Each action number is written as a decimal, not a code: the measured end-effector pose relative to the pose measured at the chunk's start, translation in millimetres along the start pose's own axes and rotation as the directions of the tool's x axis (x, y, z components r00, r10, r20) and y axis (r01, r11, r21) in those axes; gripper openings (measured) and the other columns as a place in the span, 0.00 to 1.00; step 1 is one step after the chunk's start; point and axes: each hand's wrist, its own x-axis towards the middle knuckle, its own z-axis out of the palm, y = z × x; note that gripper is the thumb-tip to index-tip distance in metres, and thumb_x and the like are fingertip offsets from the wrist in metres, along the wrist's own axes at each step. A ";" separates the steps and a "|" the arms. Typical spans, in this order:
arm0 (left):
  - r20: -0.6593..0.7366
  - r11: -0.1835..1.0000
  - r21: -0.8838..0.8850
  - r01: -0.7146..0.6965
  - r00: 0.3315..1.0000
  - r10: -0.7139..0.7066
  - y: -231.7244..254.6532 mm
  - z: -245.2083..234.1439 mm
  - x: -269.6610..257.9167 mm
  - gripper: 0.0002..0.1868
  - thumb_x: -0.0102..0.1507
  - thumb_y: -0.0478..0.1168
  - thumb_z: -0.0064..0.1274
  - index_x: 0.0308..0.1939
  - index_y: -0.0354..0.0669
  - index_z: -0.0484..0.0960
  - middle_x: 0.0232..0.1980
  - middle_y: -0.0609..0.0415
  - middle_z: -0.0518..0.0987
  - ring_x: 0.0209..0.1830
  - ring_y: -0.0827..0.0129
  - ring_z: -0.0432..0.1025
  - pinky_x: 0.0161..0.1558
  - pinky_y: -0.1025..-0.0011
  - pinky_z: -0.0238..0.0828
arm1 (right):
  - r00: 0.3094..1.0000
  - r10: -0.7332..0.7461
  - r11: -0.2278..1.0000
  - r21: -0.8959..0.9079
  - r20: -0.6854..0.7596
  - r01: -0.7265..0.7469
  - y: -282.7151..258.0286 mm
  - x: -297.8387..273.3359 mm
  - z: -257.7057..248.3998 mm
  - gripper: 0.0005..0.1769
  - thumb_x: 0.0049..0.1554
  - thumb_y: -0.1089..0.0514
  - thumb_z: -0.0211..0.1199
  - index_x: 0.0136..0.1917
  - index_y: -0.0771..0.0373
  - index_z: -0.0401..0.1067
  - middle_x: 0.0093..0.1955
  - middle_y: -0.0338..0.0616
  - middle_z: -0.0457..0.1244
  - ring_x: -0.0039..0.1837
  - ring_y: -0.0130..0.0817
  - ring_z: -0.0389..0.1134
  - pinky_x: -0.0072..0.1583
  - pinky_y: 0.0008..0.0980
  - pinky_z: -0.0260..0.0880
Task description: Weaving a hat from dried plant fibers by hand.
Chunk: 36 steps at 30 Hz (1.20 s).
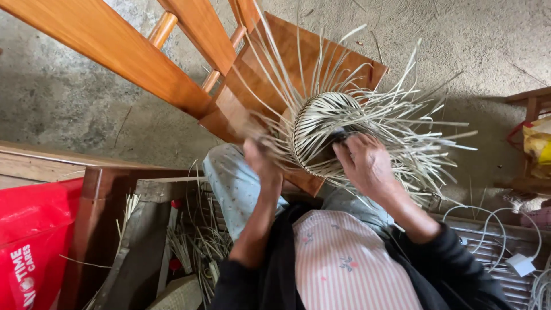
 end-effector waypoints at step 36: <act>0.732 -0.001 0.548 -0.837 0.479 0.484 86.5 49.8 -179.9 0.02 0.63 0.41 0.57 0.39 0.52 0.80 0.37 0.62 0.77 0.41 0.60 0.73 0.45 0.65 0.63 | 0.656 -0.119 0.739 0.507 0.746 -0.442 -98.4 96.7 -28.9 0.19 0.65 0.65 0.51 0.31 0.61 0.67 0.22 0.34 0.51 0.24 0.24 0.50 0.33 0.24 0.51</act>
